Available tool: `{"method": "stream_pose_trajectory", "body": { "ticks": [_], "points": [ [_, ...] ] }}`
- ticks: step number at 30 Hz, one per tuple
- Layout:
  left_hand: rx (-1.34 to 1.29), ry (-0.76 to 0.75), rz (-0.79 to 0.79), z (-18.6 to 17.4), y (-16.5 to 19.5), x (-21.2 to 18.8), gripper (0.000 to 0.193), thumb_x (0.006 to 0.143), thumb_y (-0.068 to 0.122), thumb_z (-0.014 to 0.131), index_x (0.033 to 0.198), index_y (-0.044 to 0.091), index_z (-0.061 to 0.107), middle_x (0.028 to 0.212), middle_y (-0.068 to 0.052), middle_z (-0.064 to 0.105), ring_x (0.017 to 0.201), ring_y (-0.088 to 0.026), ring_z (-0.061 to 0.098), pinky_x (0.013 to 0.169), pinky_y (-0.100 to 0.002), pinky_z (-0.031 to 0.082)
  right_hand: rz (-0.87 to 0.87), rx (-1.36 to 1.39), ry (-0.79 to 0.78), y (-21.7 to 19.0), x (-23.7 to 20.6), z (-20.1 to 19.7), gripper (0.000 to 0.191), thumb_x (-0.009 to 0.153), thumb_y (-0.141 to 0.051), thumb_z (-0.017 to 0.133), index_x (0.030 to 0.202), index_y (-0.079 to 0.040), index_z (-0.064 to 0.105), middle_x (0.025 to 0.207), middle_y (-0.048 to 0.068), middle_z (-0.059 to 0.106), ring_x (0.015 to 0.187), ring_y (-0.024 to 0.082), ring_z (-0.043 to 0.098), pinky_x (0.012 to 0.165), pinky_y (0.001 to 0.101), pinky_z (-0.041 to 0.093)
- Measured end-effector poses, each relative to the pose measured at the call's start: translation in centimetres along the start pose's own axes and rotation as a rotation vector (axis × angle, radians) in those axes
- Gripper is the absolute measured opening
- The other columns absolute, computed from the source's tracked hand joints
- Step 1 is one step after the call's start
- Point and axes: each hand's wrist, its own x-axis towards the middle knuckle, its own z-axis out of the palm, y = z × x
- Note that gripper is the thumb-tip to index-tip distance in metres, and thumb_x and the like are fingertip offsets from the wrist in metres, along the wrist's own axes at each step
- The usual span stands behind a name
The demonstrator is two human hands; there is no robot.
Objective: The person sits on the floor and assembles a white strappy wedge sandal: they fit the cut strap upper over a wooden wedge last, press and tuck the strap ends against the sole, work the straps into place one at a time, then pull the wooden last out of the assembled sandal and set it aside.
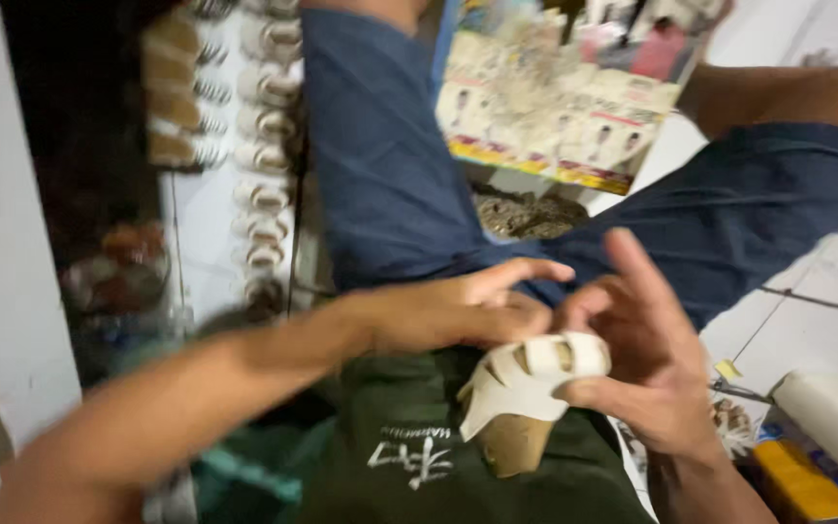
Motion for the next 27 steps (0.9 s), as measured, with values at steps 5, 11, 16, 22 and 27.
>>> {"method": "stream_pose_trajectory", "body": {
  "ticks": [5, 11, 16, 22, 27],
  "points": [
    [-0.381, 0.131, 0.151, 2.9, -0.6, -0.5, 0.076, 0.1, 0.045, 0.067, 0.153, 0.0, 0.036, 0.138, -0.013, 0.06, 0.126, -0.022, 0.059, 0.108, -0.038, 0.048, -0.373, -0.736, 0.185, 1.6, 2.2, -0.8, 0.087, 0.083, -0.008, 0.079, 0.158, -0.006, 0.035, 0.135, 0.017, 0.057, 0.124, 0.029, 0.058, 0.113, 0.0411, 0.046],
    [0.33, 0.649, 0.633, 0.8, 0.6, 2.8, 0.046, 0.102, 0.019, 0.074, 0.129, -0.006, 0.046, 0.12, -0.02, 0.065, 0.11, -0.023, 0.061, 0.096, -0.038, 0.051, 0.392, 0.439, 0.281, 5.7, 4.3, -2.6, 0.081, 0.095, -0.063, 0.037, 0.149, -0.003, 0.045, 0.132, 0.013, 0.067, 0.113, 0.027, 0.067, 0.095, 0.0455, 0.053],
    [0.669, 0.594, 0.756, -0.7, 3.7, 6.3, 0.047, 0.109, 0.031, 0.053, 0.142, -0.002, 0.054, 0.127, -0.009, 0.066, 0.116, -0.011, 0.059, 0.102, -0.028, 0.048, 0.225, 0.687, 0.195, 8.4, 5.3, -4.0, 0.059, 0.108, -0.053, 0.043, 0.143, -0.007, 0.054, 0.128, 0.015, 0.065, 0.106, 0.031, 0.065, 0.085, 0.0505, 0.055],
    [0.402, 0.435, 0.631, 0.2, 8.1, 7.8, 0.059, 0.112, 0.044, 0.039, 0.144, -0.003, 0.055, 0.126, -0.012, 0.067, 0.112, -0.016, 0.062, 0.099, -0.03, 0.05, 0.088, 0.971, 0.038, 8.9, 8.1, -3.7, 0.057, 0.108, -0.049, 0.043, 0.137, -0.003, 0.058, 0.122, 0.017, 0.066, 0.103, 0.034, 0.063, 0.088, 0.0474, 0.055],
    [0.304, 0.367, 0.629, -0.1, 9.1, 9.1, 0.058, 0.111, 0.043, 0.037, 0.146, -0.001, 0.051, 0.127, -0.012, 0.067, 0.112, -0.017, 0.064, 0.099, -0.032, 0.05, 0.048, 0.954, 0.045, 8.3, 9.9, -3.9, 0.058, 0.11, -0.049, 0.042, 0.135, 0.0, 0.059, 0.12, 0.018, 0.066, 0.104, 0.033, 0.063, 0.089, 0.048, 0.055]
  ]
}}
